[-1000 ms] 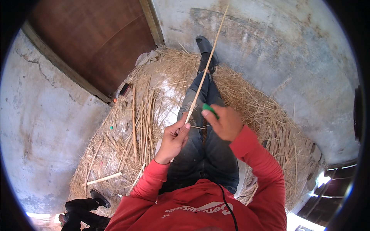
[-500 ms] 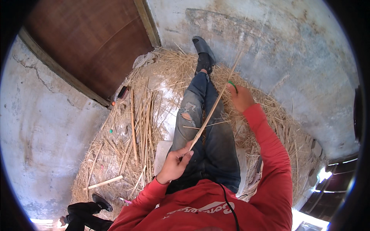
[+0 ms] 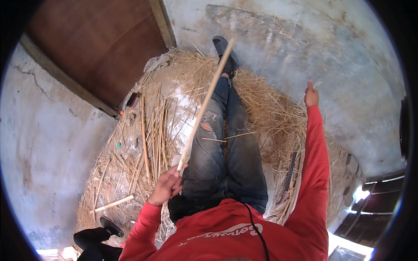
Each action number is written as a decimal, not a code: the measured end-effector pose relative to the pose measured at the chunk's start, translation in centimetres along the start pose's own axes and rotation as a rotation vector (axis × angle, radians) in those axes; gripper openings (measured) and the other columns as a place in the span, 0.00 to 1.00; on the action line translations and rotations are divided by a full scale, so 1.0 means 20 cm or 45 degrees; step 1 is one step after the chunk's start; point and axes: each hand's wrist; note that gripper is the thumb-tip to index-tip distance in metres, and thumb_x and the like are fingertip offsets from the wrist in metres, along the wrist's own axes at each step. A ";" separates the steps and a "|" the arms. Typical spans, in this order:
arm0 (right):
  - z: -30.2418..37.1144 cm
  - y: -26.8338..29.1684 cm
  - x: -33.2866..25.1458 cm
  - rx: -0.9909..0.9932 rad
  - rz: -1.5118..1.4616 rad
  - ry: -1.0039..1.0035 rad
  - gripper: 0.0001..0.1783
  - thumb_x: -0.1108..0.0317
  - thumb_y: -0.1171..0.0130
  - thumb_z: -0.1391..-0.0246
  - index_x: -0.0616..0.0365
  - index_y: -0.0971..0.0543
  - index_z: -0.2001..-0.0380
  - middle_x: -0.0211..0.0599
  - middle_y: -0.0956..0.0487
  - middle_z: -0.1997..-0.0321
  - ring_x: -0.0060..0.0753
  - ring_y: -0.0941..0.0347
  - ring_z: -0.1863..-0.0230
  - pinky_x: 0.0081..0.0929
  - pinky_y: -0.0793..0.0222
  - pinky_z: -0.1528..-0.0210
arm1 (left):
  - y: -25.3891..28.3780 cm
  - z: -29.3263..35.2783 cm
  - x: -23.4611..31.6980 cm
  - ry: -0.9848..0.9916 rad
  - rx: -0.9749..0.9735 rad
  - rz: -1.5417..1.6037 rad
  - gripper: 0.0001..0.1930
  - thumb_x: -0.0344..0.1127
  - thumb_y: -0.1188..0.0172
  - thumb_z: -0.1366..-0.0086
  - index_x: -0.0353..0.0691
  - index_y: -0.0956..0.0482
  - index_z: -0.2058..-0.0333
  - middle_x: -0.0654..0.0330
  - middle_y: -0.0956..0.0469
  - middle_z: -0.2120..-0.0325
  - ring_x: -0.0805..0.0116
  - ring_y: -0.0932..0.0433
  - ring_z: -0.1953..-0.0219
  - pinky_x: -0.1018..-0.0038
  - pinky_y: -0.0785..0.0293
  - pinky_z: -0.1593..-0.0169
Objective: The person uses a small green utility knife and a larger blade to shave and taper thin strips of wood while sitting on a floor covered in straw.
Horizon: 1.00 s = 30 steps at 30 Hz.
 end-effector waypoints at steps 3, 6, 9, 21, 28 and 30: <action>0.26 -0.07 -0.05 -0.378 0.083 0.069 0.43 0.30 0.54 0.36 0.68 0.19 0.70 0.51 0.20 0.72 0.49 0.26 0.68 0.42 0.31 0.55 | -0.03 -0.12 0.03 -0.018 0.046 -0.086 0.17 0.43 0.61 0.19 0.39 0.31 0.43 0.71 0.41 0.84 0.81 0.47 0.87 0.82 0.48 0.83; 0.67 -0.24 -0.18 -0.628 -0.011 0.302 0.44 0.29 0.54 0.37 0.69 0.18 0.67 0.53 0.19 0.70 0.51 0.24 0.66 0.43 0.31 0.55 | 0.03 -0.29 -0.11 -0.019 0.086 -0.297 0.14 0.44 0.59 0.19 0.42 0.29 0.52 0.70 0.36 0.80 0.81 0.43 0.85 0.82 0.46 0.82; 1.14 -0.29 -0.54 -0.874 0.044 0.319 0.41 0.32 0.53 0.36 0.67 0.17 0.62 0.61 0.19 0.67 0.58 0.20 0.60 0.46 0.28 0.53 | 0.10 -0.38 -0.24 -0.055 0.027 -0.372 0.13 0.43 0.57 0.20 0.42 0.27 0.53 0.69 0.35 0.80 0.82 0.41 0.83 0.83 0.42 0.78; 1.98 -0.57 -0.69 -1.133 0.084 0.491 0.35 0.39 0.54 0.33 0.65 0.18 0.70 0.61 0.18 0.69 0.68 0.21 0.64 0.59 0.25 0.57 | 0.02 -0.48 -0.30 -0.354 0.252 -1.414 0.12 0.39 0.48 0.26 0.34 0.26 0.58 0.36 0.21 0.74 0.33 0.21 0.67 0.47 0.26 0.64; 2.04 -0.58 -0.66 -1.103 0.136 0.450 0.36 0.38 0.56 0.32 0.64 0.19 0.69 0.61 0.18 0.70 0.69 0.21 0.64 0.58 0.25 0.58 | -0.07 -0.42 -0.25 -0.150 0.335 -1.770 0.13 0.41 0.50 0.26 0.35 0.27 0.57 0.38 0.19 0.75 0.35 0.19 0.70 0.44 0.24 0.66; 2.05 -0.59 -0.67 -1.126 0.157 0.477 0.36 0.37 0.56 0.32 0.63 0.19 0.68 0.60 0.18 0.69 0.68 0.20 0.64 0.58 0.25 0.58 | -0.08 -0.38 -0.24 -0.123 0.348 -1.891 0.14 0.41 0.51 0.25 0.35 0.26 0.57 0.40 0.19 0.76 0.38 0.18 0.71 0.46 0.23 0.67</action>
Point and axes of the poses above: each hand's wrist, its own z-axis away from the middle knuckle, its own y-axis out of the back of the hand, x = y × z
